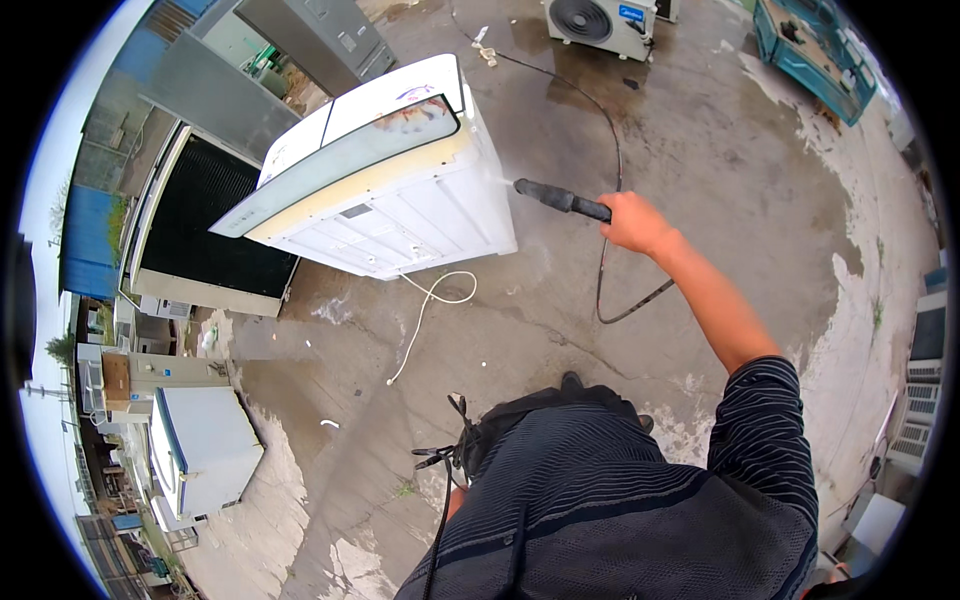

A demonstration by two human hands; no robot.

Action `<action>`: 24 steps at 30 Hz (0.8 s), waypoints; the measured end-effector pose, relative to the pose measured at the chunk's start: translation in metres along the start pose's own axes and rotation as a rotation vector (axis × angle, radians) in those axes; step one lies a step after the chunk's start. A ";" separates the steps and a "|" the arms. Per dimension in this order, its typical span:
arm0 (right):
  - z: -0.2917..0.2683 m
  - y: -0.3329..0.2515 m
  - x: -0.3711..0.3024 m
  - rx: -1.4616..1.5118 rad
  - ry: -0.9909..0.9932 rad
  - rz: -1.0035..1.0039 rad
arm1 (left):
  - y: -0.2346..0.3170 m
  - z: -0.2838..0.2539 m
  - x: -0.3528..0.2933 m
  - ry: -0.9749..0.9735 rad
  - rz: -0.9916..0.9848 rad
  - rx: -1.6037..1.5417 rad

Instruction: The person scrubs the exterior of a white refrigerator with a steel wool pad, then uses a pressure washer to rinse the appliance. The person moves around the refrigerator to clean multiple sides and the top surface.

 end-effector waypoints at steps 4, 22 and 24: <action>-0.042 0.014 0.014 -0.067 -0.025 -0.037 | -0.009 -0.003 0.040 -0.142 -0.664 -0.882; -0.083 0.066 0.143 0.093 -0.044 -0.072 | 0.101 0.031 0.205 -0.202 -0.874 -1.042; -0.094 0.078 0.171 0.160 -0.019 0.054 | 0.122 0.040 0.224 -0.193 -0.899 -1.104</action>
Point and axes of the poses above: each hand's wrist, its own x-axis towards the middle knuckle, its own z-axis out of the palm, y = z × x, the point moved 10 cm from there along x, towards the middle knuckle, and after that the axes turned 7 degrees about z, right-handed, at the moved point
